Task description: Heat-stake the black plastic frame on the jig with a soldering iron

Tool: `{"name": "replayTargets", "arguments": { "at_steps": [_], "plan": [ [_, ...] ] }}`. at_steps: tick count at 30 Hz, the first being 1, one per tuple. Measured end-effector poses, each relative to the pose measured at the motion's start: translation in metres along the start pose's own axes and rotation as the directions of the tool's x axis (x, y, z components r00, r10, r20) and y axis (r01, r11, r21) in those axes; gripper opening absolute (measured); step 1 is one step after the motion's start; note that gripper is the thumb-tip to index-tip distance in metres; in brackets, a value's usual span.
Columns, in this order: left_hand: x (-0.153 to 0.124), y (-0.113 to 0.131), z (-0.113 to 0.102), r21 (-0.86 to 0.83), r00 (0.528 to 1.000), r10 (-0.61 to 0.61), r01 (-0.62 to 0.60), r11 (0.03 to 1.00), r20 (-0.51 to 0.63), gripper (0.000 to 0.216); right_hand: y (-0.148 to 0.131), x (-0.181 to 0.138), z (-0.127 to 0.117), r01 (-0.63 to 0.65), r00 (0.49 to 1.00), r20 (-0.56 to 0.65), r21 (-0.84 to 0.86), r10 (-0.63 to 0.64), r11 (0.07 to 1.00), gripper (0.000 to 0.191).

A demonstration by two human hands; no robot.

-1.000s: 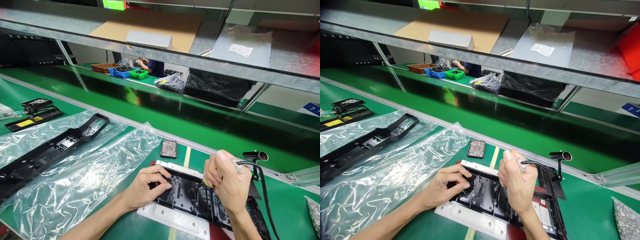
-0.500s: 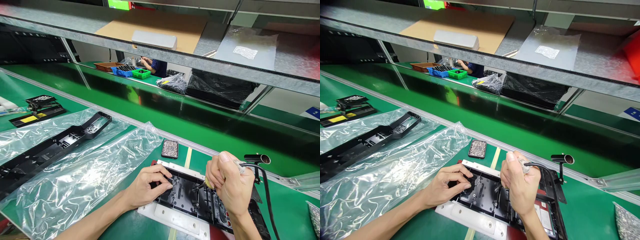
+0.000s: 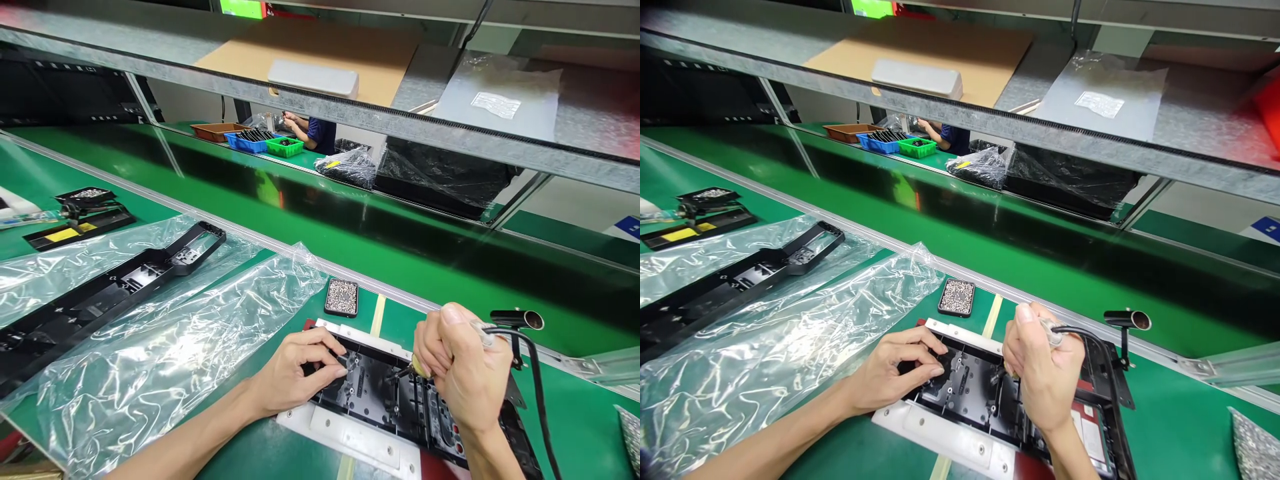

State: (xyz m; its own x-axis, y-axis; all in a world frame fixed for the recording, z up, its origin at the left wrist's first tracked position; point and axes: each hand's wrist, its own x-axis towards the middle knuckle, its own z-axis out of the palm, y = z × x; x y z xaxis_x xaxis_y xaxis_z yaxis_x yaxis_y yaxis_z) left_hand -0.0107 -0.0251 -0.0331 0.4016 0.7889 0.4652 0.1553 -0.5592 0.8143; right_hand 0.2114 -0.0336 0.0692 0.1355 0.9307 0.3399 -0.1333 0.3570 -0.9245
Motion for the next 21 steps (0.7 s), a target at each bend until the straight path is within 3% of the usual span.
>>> {"name": "replayTargets", "arguments": {
  "at_steps": [21],
  "plan": [
    [0.0023,0.0035,-0.0016,0.029,0.999,0.040,-0.040,0.999,-0.004,0.014,0.0002,-0.0001,0.0010,0.004,1.000,0.010,0.029,-0.004,1.000,0.055]
  ]
}}
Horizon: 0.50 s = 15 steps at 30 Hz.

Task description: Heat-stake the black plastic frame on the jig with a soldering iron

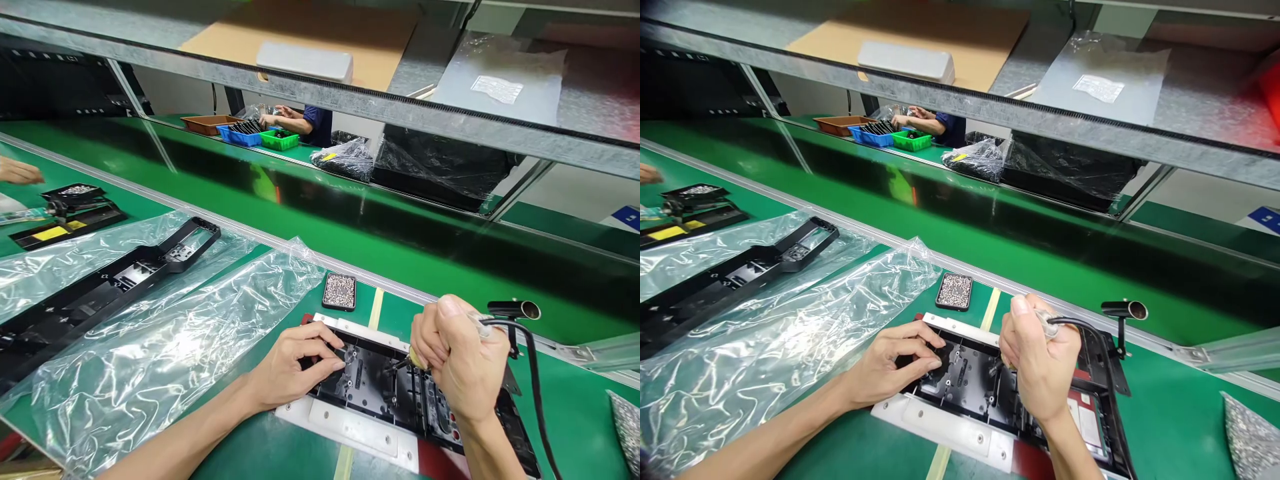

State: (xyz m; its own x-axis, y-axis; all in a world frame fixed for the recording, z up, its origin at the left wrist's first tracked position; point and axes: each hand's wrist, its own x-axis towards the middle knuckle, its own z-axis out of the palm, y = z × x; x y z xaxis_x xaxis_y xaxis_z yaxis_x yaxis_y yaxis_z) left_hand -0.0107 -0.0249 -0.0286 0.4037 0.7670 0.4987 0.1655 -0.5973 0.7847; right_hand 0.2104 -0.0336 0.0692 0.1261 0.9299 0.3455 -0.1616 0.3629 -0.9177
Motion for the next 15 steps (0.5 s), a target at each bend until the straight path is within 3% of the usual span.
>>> {"name": "replayTargets", "arguments": {
  "at_steps": [9,15],
  "plan": [
    [-0.0017,-0.0019,0.0003,0.030,1.000,0.000,0.000,1.000,0.014,0.013,-0.0005,0.0023,0.0023,-0.021,0.999,0.029,0.024,0.020,1.000,0.055],
    [0.0048,0.0045,-0.0061,0.161,0.990,0.114,-0.126,0.979,0.085,0.011,0.0027,0.0007,0.0005,-0.006,0.999,0.042,0.030,0.005,1.000,0.053]
  ]
}}
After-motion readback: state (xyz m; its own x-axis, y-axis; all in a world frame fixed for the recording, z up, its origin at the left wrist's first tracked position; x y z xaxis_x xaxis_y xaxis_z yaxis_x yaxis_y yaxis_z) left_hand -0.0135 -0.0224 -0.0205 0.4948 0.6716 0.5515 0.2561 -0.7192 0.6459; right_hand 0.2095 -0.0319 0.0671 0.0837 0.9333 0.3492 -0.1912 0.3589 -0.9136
